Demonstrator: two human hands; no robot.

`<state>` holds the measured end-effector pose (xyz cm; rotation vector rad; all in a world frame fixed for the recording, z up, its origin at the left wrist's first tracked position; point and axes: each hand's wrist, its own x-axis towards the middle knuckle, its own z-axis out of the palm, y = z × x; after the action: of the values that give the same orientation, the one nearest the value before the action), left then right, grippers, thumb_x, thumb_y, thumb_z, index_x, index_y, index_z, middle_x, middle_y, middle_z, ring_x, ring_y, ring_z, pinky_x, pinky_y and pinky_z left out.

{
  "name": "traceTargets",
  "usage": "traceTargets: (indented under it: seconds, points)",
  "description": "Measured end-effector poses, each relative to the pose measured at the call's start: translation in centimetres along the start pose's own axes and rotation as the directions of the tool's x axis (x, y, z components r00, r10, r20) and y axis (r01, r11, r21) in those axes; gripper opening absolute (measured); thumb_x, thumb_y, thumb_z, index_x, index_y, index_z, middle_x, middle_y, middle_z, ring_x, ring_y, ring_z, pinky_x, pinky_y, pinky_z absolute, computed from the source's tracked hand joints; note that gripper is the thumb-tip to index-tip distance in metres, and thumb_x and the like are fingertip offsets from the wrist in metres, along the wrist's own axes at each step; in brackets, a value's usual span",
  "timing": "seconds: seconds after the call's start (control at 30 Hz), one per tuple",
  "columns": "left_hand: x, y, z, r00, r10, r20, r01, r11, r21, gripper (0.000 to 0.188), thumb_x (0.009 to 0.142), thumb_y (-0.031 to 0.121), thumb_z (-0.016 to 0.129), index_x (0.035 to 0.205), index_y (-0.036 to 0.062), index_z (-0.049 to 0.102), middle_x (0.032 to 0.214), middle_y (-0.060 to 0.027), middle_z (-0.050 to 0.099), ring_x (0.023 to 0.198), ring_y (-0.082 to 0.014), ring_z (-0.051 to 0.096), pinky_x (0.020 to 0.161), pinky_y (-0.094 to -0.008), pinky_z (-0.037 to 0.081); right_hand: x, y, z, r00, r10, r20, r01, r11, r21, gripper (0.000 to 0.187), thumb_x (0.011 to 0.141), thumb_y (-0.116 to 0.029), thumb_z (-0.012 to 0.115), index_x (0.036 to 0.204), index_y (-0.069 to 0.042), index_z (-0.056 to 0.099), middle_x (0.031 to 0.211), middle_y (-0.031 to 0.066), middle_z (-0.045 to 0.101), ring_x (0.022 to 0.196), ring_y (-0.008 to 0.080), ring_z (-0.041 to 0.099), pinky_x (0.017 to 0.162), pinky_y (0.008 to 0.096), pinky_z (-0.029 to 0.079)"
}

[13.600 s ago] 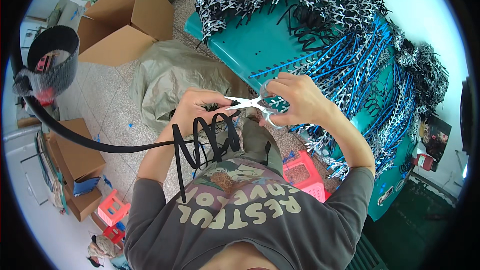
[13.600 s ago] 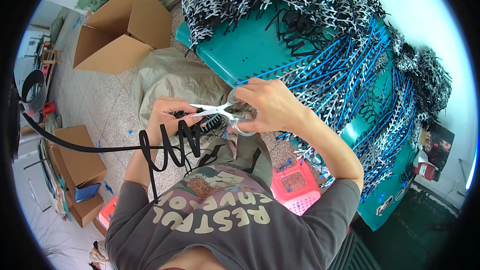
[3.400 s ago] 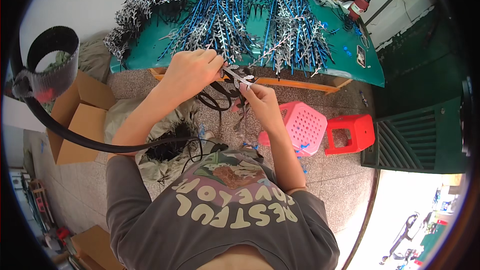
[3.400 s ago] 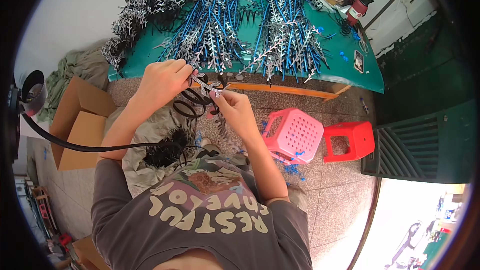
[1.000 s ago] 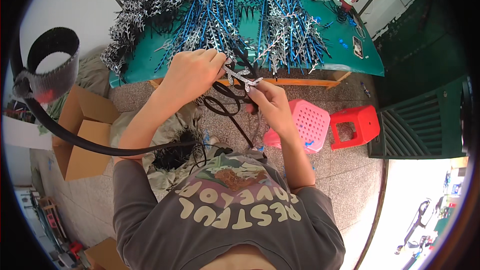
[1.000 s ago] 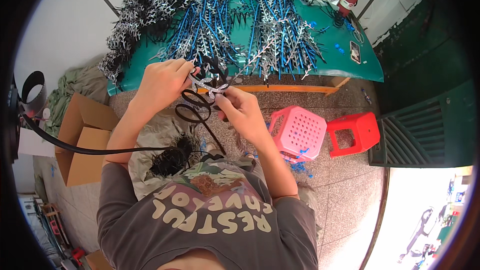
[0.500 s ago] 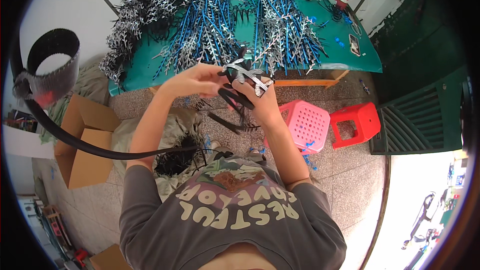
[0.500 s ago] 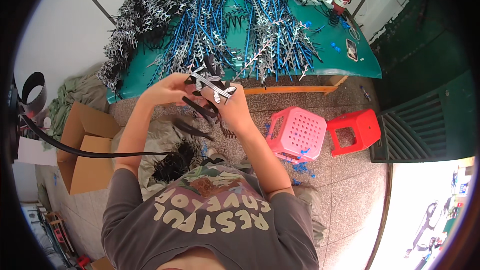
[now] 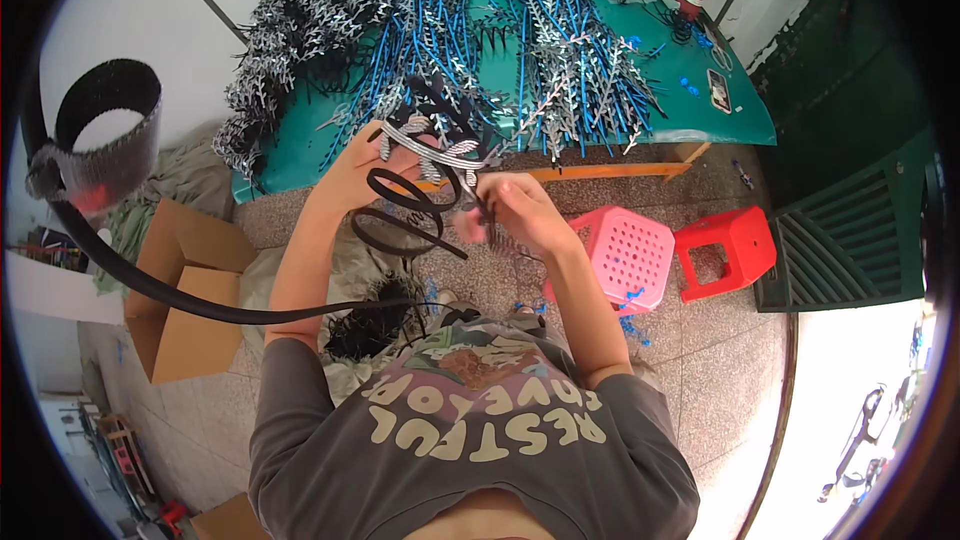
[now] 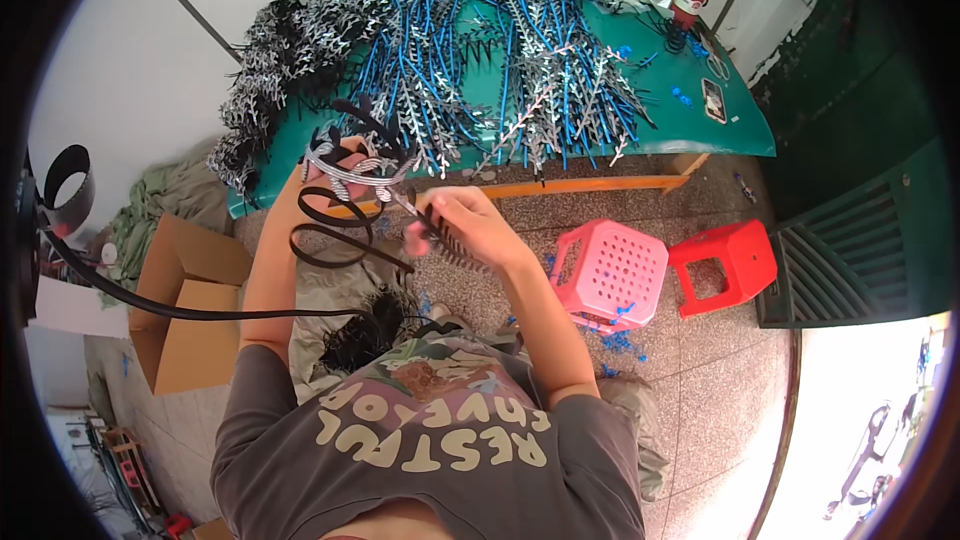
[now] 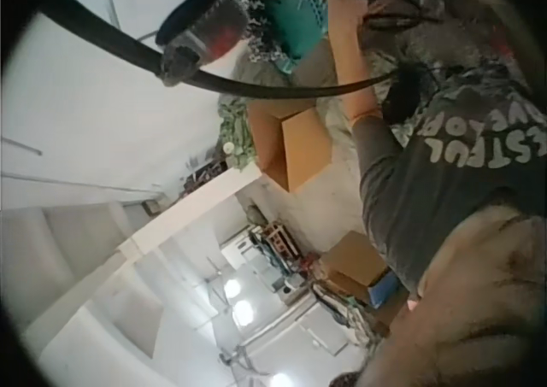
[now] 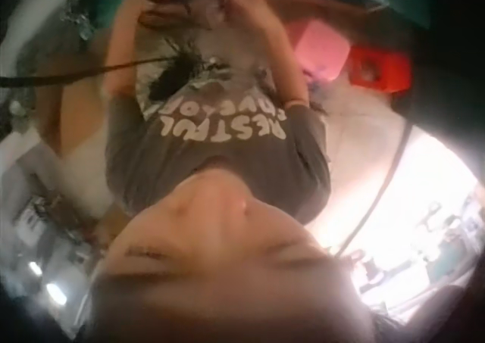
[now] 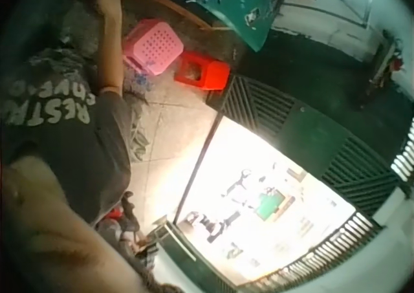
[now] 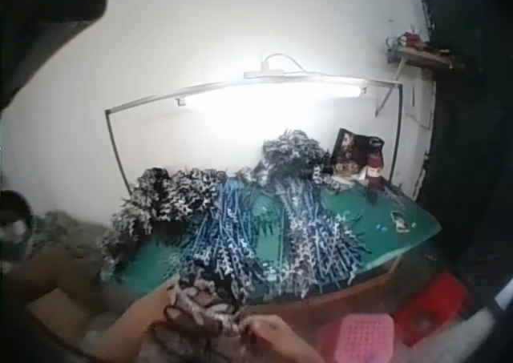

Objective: The person assembles spiral shoe straps by hand, trimming straps with scissors and wrapping decorative rhinestone bands around the coiled straps.

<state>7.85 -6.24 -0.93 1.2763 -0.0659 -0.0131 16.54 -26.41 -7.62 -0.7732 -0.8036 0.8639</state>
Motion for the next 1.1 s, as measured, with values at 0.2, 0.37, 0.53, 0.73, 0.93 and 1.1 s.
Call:
traceTargets:
  seconds: [0.2,0.37,0.53,0.73,0.93,1.1]
  points:
    - [-0.7,2.2,1.9,0.961,0.272,0.049,-0.248,0.771,0.586,0.017,0.084,0.009,0.054,0.094,-0.0039,0.056,0.068,-0.0047,0.056,0.062,-0.0098,0.049,0.059,-0.0241,0.042,-1.8,-2.4,2.3,0.953,0.013,-0.304,-0.100,0.957,-0.272,0.033,0.092,-0.029,0.045,0.083,0.000,0.061,0.066,0.0006,0.057,0.050,0.0044,0.044,0.044,0.0190,0.034]
    - [-0.6,3.1,3.1,0.907,0.393,0.153,-0.297,0.338,0.893,0.015,0.083,0.009,0.054,0.090,-0.0038,0.055,0.060,-0.0113,0.048,0.049,-0.0229,0.041,0.049,-0.0271,0.037,-2.3,-3.5,2.6,0.957,-0.136,-0.256,-0.028,0.836,-0.548,0.034,0.092,-0.024,0.044,0.079,0.001,0.061,0.056,0.0001,0.052,0.049,0.0044,0.043,0.044,0.0208,0.032]
    - [-0.5,3.3,3.3,0.961,0.263,0.083,-0.129,0.163,0.978,0.019,0.076,0.005,0.056,0.093,-0.0012,0.054,0.061,-0.0135,0.049,0.053,-0.0284,0.047,0.051,-0.0325,0.039,-2.8,-3.7,3.0,0.946,-0.236,-0.222,0.030,0.747,-0.664,0.032,0.090,-0.018,0.040,0.081,0.003,0.062,0.056,0.0006,0.052,0.049,0.0052,0.044,0.045,0.0214,0.033]
    - [-0.3,3.5,4.6,0.925,0.326,0.193,-0.186,-0.052,0.981,0.020,0.072,0.004,0.057,0.091,0.0028,0.052,0.068,-0.0126,0.053,0.061,-0.0298,0.054,0.054,-0.0372,0.041,-3.0,-3.4,2.6,0.935,-0.290,-0.202,0.072,0.716,-0.694,0.027,0.087,-0.014,0.041,0.087,0.005,0.060,0.060,0.0030,0.055,0.052,0.0066,0.049,0.048,0.0218,0.036]
    - [0.1,4.2,6.0,0.940,0.252,0.230,-0.173,-0.229,0.958,0.017,0.070,0.006,0.062,0.082,0.0029,0.050,0.068,-0.0102,0.052,0.063,-0.0287,0.054,0.054,-0.0357,0.041,-2.6,-4.0,2.8,0.948,-0.174,-0.268,-0.047,0.755,-0.654,0.017,0.083,-0.010,0.049,0.079,0.002,0.059,0.055,0.0046,0.054,0.050,0.0087,0.046,0.049,0.0265,0.037]
    - [0.3,4.2,6.4,0.910,0.250,0.332,-0.222,-0.381,0.897,0.017,0.072,0.013,0.063,0.072,0.0060,0.048,0.063,-0.0059,0.048,0.060,-0.0228,0.054,0.052,-0.0332,0.042,-1.7,-4.0,2.1,0.956,0.020,-0.293,-0.187,0.813,-0.552,0.015,0.079,-0.008,0.055,0.079,0.004,0.064,0.067,0.0058,0.064,0.056,0.0041,0.049,0.050,0.0229,0.038]
